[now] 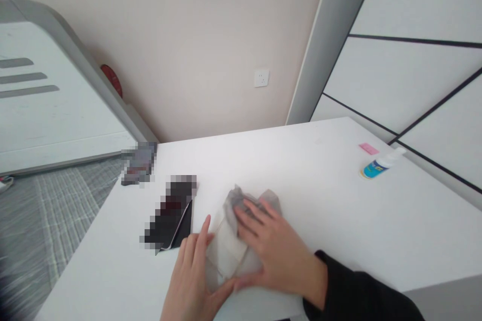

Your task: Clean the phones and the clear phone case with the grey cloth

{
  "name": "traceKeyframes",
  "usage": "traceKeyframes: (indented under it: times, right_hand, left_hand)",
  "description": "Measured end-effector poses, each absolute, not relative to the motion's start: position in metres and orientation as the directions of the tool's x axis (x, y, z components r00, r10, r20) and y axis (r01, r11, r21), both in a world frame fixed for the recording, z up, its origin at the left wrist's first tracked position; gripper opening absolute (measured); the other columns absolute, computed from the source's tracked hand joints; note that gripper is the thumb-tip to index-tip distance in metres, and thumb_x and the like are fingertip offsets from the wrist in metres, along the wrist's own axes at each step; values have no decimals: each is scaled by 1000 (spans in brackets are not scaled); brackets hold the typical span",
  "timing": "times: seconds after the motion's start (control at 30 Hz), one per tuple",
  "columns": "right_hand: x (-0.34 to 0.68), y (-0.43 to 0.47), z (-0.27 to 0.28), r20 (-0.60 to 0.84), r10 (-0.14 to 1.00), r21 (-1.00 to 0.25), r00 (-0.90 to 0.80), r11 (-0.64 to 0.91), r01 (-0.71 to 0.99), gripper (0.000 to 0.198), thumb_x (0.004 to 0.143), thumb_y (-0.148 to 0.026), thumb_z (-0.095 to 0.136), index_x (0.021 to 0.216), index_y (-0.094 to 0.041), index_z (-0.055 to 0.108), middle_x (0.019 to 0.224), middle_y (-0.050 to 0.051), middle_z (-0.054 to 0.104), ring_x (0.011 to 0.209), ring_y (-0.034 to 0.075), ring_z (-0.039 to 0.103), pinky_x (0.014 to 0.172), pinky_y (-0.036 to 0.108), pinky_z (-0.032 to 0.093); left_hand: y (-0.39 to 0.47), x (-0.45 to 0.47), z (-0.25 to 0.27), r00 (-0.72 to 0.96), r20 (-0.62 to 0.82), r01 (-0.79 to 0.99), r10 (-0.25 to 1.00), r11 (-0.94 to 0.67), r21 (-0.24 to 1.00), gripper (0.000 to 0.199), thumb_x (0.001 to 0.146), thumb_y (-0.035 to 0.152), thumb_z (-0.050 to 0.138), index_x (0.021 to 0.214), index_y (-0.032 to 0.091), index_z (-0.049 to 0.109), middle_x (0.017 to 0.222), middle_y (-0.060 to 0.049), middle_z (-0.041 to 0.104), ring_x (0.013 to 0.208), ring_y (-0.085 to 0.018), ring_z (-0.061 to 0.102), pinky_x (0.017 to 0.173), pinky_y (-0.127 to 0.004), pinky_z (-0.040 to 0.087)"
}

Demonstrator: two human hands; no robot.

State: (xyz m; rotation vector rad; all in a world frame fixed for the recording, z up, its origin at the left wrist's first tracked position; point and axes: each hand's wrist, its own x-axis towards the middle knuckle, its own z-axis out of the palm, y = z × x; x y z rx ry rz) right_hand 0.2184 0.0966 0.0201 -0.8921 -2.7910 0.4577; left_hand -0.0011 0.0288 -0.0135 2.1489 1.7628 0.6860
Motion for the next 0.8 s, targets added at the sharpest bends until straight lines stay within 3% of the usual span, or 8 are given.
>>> traceKeyframes:
  times: [0.1,0.2,0.33,0.43,0.57,0.67,0.73,0.8]
  right_hand:
    - [218,95,19,63,484,-423,-873,805,415,81,99,-72,53,157,-15,48,158,13,51,149,33,45,128,56,24]
    - [217,95,16,74,610,-381,-789,749,542,89,93,-80,55,154,-15,52,157,17,52,150,40,42,127,64,19]
    - [218,95,13,119,505,-408,-855,810,421,81,96,-73,57,155,-19,52,155,13,56,148,34,47,130,59,15]
    - [219,93,14,127,633,-338,-764,751,567,87,93,-76,59,151,-11,56,154,21,54,146,41,48,127,66,17]
    - [221,89,17,111,490,-421,-865,811,406,80,95,-72,59,150,-14,57,155,13,55,148,32,48,130,50,23]
    - [222,89,19,117,587,-401,-801,766,502,82,95,-76,55,147,-13,60,152,17,57,145,37,50,129,62,18]
    - [222,87,20,137,563,-394,-815,786,477,84,95,-77,54,147,-10,60,153,18,55,145,38,50,128,62,21]
    - [224,87,22,176,491,-409,-853,825,391,80,95,-76,55,143,-13,63,151,14,60,141,33,56,127,52,32]
  left_hand:
    - [29,-2,-13,164,180,840,970,-233,489,120,81,32,84,167,26,1,122,-12,61,109,-32,63,94,-50,59]
    - [28,-3,-12,156,165,839,974,-219,498,120,81,34,85,167,26,3,123,-12,60,111,-33,62,96,-50,58]
    - [28,-4,-13,152,175,835,973,-221,503,118,82,32,84,167,27,2,122,-11,61,109,-32,63,94,-49,59]
    - [28,-4,-13,143,149,835,978,-200,513,115,83,37,83,167,27,5,123,-11,60,111,-32,62,97,-50,58]
    - [28,-2,-11,148,123,836,981,-190,514,119,81,35,86,167,26,4,123,-11,60,113,-32,61,97,-49,57]
    - [28,-1,-9,131,141,833,981,-186,521,116,82,38,85,167,25,7,120,-11,61,111,-32,63,96,-50,57]
    - [27,0,-9,139,153,833,978,-199,517,117,80,36,86,167,25,8,121,-11,62,111,-32,63,96,-49,58]
    - [27,0,-10,150,166,833,975,-215,509,118,80,35,86,167,25,7,122,-11,61,111,-32,63,96,-48,58]
